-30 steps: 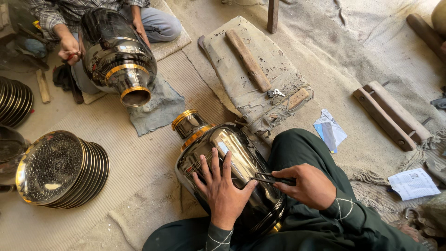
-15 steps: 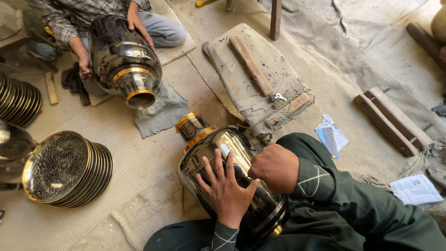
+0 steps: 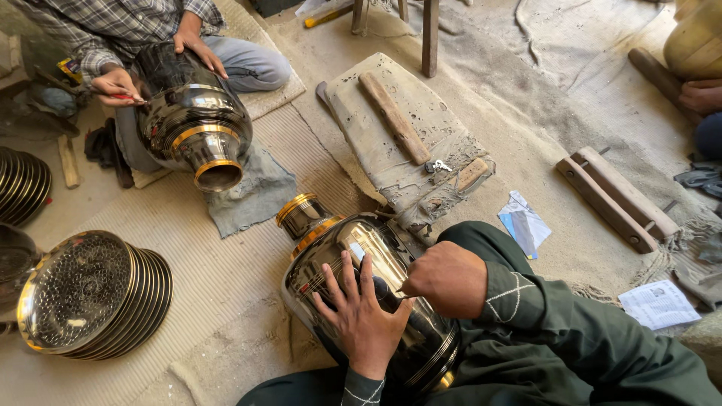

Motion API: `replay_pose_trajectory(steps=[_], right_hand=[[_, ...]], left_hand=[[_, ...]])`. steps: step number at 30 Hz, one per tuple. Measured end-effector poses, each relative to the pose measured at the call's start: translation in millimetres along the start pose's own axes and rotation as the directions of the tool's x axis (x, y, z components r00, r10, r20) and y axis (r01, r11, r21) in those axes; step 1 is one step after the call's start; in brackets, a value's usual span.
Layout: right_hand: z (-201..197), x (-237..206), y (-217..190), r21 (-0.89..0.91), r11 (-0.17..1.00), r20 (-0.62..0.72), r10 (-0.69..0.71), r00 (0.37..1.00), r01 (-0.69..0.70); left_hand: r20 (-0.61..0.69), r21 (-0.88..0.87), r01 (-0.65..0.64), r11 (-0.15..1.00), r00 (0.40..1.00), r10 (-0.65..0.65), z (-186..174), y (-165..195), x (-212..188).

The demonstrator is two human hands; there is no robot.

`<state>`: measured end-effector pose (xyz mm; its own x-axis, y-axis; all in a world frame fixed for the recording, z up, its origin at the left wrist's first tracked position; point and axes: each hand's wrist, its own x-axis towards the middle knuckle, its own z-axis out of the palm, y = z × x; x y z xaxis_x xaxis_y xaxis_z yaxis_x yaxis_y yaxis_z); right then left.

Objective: The person sits on the floor holding a large polished brass vessel between their legs and engraves decorative circular patterns onto its surface with a small hand-held scriber tool, steadying the vessel with the other hand and rotating it to reach new areas.

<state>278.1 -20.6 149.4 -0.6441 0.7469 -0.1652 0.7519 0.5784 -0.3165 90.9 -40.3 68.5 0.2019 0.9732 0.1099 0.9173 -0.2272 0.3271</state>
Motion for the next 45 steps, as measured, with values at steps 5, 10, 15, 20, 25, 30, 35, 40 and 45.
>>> replay_pose_trajectory(steps=[5, 10, 15, 20, 25, 30, 35, 40, 45], right_hand=[[1, -3, -1, 0.026, 0.999, 0.001, 0.024, 1.0, -0.024], [1, -4, 0, 0.033, 0.999, 0.009, 0.014, 1.0, -0.014], [2, -2, 1, 0.036, 0.999, 0.001, 0.018, 1.0, -0.019], [6, -2, 8, 0.045, 0.996, 0.041, 0.071, 0.997, -0.072], [13, -2, 22, 0.073, 0.997, -0.007, -0.041, 0.999, 0.041], [10, 16, 41, -0.18, 0.943, 0.187, -0.245, 0.951, 0.279], [11, 44, 28, -0.362, 0.513, 0.443, -0.639, 0.628, 0.778], [2, 58, 22, -0.394, 0.424, 0.666, -0.48, 0.571, 0.816], [3, 19, 37, 0.05, 0.997, 0.227, 0.053, 0.972, -0.065]], left_hand=[[0.017, 0.009, 0.01, 1.0, 1.0, -0.01, 0, 1, 0], [-0.004, 0.004, -0.005, 1.0, 1.0, 0.005, 1, 0, 1], [-0.045, -0.023, -0.027, 0.999, 0.999, 0.026, 4, -1, 1], [-0.009, -0.068, -0.062, 0.996, 0.998, 0.061, 3, -10, -3], [-0.113, -0.102, -0.236, 0.966, 0.968, 0.225, 3, -36, -5], [-0.204, -0.102, -0.253, 0.962, 0.952, 0.229, 13, -43, -5], [-0.167, -0.094, -0.241, 0.966, 0.96, 0.223, 14, -35, -1], [-0.19, -0.086, -0.249, 0.965, 0.954, 0.23, 11, -33, 1], [-0.208, -0.109, -0.262, 0.959, 0.949, 0.236, 14, -39, -2]])
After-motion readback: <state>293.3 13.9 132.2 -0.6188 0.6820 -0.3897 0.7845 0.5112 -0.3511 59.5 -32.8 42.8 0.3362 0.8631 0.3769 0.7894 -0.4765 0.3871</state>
